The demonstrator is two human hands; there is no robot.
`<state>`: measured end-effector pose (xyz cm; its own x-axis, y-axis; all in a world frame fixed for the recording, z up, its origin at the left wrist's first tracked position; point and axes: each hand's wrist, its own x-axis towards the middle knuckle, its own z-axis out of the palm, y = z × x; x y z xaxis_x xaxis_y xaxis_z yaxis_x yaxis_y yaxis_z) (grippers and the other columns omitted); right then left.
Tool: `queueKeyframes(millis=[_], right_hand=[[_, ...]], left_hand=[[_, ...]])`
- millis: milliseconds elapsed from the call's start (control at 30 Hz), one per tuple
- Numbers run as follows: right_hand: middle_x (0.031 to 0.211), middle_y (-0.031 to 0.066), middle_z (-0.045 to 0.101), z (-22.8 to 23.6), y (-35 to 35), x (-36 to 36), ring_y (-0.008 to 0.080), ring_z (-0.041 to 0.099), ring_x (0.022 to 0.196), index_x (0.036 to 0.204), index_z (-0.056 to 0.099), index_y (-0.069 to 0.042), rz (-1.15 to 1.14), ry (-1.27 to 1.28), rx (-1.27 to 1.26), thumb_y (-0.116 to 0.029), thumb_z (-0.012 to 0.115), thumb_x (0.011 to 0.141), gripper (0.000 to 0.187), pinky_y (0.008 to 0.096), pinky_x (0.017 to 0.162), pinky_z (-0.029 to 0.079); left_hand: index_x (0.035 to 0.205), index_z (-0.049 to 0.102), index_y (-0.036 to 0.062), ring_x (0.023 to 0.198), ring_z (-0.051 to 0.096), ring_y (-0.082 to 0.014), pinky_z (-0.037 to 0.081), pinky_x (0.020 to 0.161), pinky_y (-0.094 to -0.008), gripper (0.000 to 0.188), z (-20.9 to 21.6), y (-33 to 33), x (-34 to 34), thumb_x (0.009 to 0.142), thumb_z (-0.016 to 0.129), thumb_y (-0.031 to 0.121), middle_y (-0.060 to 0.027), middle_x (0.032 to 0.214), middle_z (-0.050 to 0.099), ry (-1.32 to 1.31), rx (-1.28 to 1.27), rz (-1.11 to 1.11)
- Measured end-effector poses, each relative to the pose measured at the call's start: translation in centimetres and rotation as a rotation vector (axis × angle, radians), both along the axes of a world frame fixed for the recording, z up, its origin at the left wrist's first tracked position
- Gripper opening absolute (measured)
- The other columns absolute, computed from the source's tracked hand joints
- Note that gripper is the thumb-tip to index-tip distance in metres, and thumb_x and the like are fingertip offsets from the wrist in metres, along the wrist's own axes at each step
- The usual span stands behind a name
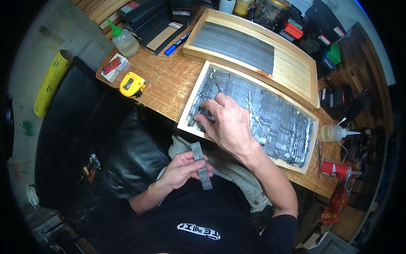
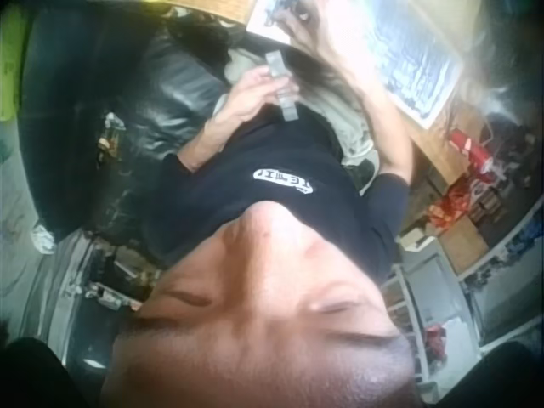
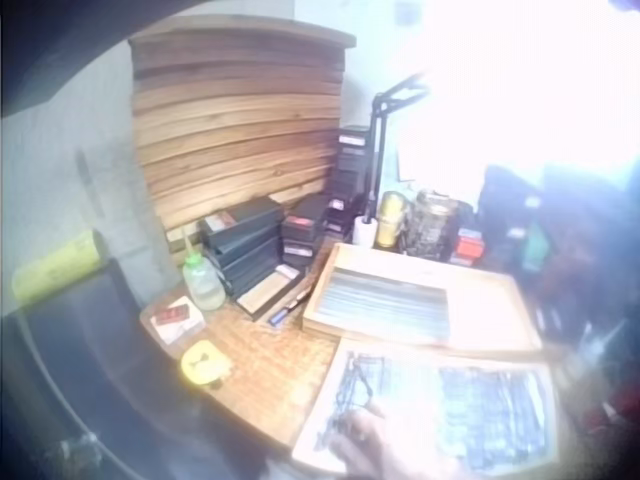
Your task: The person handles small carbon fiber strips, peeling backing and folding them by hand. They repeatedly wipe the strips with a white cloth and place them into a wooden tray. The person also briefly touches their face around 00:06.
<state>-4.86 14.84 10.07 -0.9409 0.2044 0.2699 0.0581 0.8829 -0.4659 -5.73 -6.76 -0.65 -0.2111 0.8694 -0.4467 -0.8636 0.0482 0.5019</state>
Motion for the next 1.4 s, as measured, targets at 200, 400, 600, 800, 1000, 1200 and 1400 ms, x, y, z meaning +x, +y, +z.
queueKeyframes(millis=[200,400,600,800,1000,1200,1400], right_hand=[[0.076,0.007,0.06,0.7,0.8,-0.1,0.0245,0.064,0.068,0.101,0.076,-0.006,-0.024,0.049,-0.095,-0.027,0.087,0.083,0.029,0.038,0.06,0.052],[0.076,0.0065,0.064,1.1,1.2,0.2,0.0224,0.064,0.068,0.104,0.076,-0.005,-0.054,0.054,-0.085,-0.029,0.09,0.081,0.036,0.0364,0.06,0.052],[0.077,0.0078,0.067,1.4,1.1,0.2,0.0212,0.067,0.066,0.106,0.076,-0.004,-0.136,-0.064,-0.206,-0.031,0.091,0.08,0.04,0.0351,0.06,0.054],[0.074,0.0093,0.069,1.2,0.5,0.5,0.0188,0.066,0.06,0.103,0.075,-0.002,-0.126,0.047,-0.239,-0.025,0.088,0.085,0.032,0.0319,0.054,0.051],[0.074,0.0086,0.07,0.9,0.5,1.3,0.0117,0.063,0.061,0.097,0.076,0.002,-0.171,0.198,-0.226,-0.015,0.086,0.089,0.021,0.0276,0.053,0.049],[0.08,0.0066,0.075,0.1,0.6,1.8,0.0083,0.066,0.066,0.111,0.076,0.004,-0.297,0.142,-0.783,-0.013,0.081,0.094,0.024,0.0219,0.055,0.052],[0.098,0.0136,0.077,0.8,1.3,2.2,0.0151,0.076,0.076,0.116,0.07,0.006,-0.405,0.092,-1.256,-0.009,0.074,0.099,0.024,0.0218,0.055,0.058]], left_hand=[[0.126,0.061,0.0011,0.098,0.077,-0.0319,0.067,0.081,-0.0384,0.023,-0.3,-0.1,0.0,0.106,0.063,0.012,-0.0182,0.11,0.075,0.009,0.009,0.004],[0.126,0.061,0.0011,0.099,0.077,-0.0317,0.067,0.081,-0.0374,0.023,0.0,0.0,-0.1,0.106,0.063,0.012,-0.0187,0.111,0.074,0.021,0.004,-0.008],[0.126,0.061,0.0009,0.099,0.077,-0.0319,0.067,0.081,-0.0377,0.023,-0.1,0.0,-0.1,0.106,0.063,0.012,-0.0191,0.111,0.074,0.031,0.013,-0.008],[0.125,0.061,0.0018,0.097,0.078,-0.0282,0.067,0.079,-0.0343,0.022,-0.1,0.1,-0.1,0.106,0.064,0.013,-0.0175,0.11,0.075,0.014,0.017,0.003],[0.127,0.061,0.0002,0.099,0.077,-0.0322,0.067,0.082,-0.0384,0.024,-0.2,0.1,-0.2,0.106,0.063,0.011,-0.0192,0.11,0.075,0.023,0.016,0.001],[0.127,0.061,0.0002,0.1,0.077,-0.0322,0.067,0.083,-0.0386,0.024,-0.2,0.1,-0.1,0.106,0.062,0.011,-0.0197,0.111,0.074,0.03,0.011,-0.008],[0.127,0.06,0.0005,0.1,0.077,-0.0319,0.067,0.083,-0.0387,0.024,-0.2,0.1,0.0,0.106,0.062,0.012,-0.0197,0.112,0.074,0.039,0.01,-0.009]])
